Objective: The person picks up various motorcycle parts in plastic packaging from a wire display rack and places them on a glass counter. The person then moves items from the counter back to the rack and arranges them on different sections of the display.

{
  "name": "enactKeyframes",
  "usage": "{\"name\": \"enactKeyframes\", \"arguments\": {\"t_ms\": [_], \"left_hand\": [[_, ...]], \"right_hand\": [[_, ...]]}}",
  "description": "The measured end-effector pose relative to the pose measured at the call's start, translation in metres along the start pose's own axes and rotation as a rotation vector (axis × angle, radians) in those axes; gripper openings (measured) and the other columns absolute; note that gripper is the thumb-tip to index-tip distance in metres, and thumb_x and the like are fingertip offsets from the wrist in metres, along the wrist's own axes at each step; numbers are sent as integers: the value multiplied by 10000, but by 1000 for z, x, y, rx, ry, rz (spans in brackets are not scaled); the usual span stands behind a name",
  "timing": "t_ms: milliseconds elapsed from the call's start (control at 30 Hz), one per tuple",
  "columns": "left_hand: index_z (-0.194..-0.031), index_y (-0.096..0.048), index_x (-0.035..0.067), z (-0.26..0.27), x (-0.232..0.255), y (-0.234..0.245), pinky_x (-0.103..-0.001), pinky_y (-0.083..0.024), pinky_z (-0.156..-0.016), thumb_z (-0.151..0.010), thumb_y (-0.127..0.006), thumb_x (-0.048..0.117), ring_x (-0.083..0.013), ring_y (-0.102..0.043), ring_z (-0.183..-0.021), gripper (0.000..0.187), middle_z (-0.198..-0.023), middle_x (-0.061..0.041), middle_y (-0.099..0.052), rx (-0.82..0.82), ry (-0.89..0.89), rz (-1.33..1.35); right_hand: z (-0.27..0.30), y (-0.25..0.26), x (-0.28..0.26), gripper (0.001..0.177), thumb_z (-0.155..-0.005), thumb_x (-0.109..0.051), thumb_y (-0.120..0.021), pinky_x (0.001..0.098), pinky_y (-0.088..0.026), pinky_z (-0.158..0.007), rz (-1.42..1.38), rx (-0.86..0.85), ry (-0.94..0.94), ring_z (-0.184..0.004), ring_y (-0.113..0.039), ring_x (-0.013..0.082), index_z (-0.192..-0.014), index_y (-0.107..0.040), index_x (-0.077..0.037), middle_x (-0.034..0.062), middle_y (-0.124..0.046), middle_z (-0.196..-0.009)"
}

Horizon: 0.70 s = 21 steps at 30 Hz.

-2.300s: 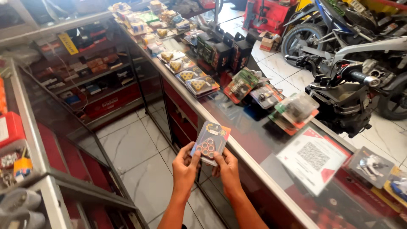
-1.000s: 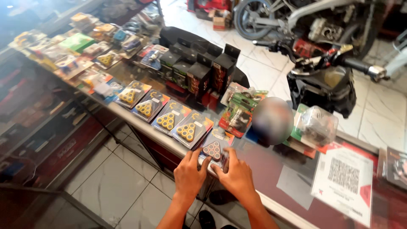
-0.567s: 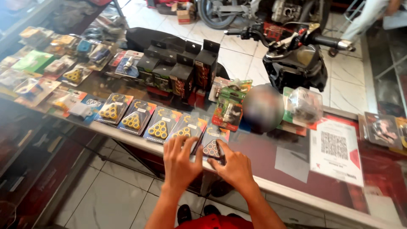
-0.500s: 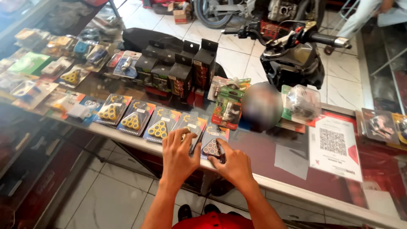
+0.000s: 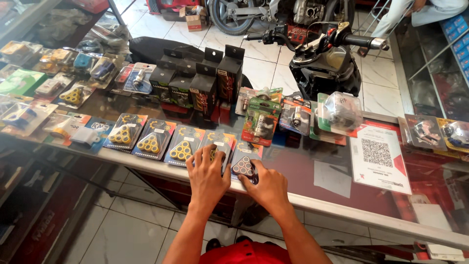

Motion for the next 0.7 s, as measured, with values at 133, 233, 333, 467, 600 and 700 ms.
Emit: {"name": "enactKeyframes", "arguments": {"t_ms": [133,233,333,467,600,700], "left_hand": [[-995,-685,98,0,0,-3,-479,-351,-1004,-767,-782,222,-289,-523,-1217,277,-1240,-86,-600,19,20,2],[-988,-686,106,1,-1,-4,-474,-352,-993,-769,-781,221,-282,-524,-1213,265,-1231,-76,-599,30,32,1],[-994,-686,109,2,-1,-5,-475,-349,-995,-769,-779,222,-281,-522,-1213,268,-1227,-74,-596,49,39,-10],[-1010,-689,108,2,-1,-5,-480,-348,-997,-769,-777,228,-281,-522,-1205,283,-1226,-76,-592,53,60,-17],[-1028,-687,99,2,0,-4,-482,-346,-995,-782,-775,234,-285,-522,-1205,294,-1230,-87,-588,54,56,-11],[-1058,-683,89,2,-1,-4,-483,-347,-1001,-788,-775,240,-292,-519,-1205,323,-1235,-101,-585,46,57,-4]], "right_hand": [[0,-1,-1,555,-767,-500,-785,498,-583,-692,-1,9,-8,-762,-740,389,-1198,-699,-162,173,-755,-774],[0,0,-3,541,-769,-495,-784,499,-581,-691,-1,4,-9,-766,-739,389,-1192,-705,-167,175,-755,-778],[1,0,-2,542,-765,-489,-793,496,-583,-693,-12,8,-10,-764,-739,389,-1185,-709,-158,174,-758,-788],[1,0,-1,548,-763,-484,-797,487,-587,-699,-33,1,-17,-773,-743,381,-1188,-708,-150,177,-759,-796],[1,4,-2,553,-750,-482,-804,486,-583,-708,-59,8,1,-783,-743,383,-1180,-715,-146,181,-759,-803],[1,6,-2,539,-758,-495,-799,489,-576,-711,-49,-7,-9,-799,-736,387,-1176,-725,-163,176,-759,-810]]}}
Point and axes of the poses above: each hand's wrist, its own z-axis away from the middle knuckle, its own y-axis out of the back of the hand, x = y × z, the point moved 7 cm from there along -z, towards the middle knuckle
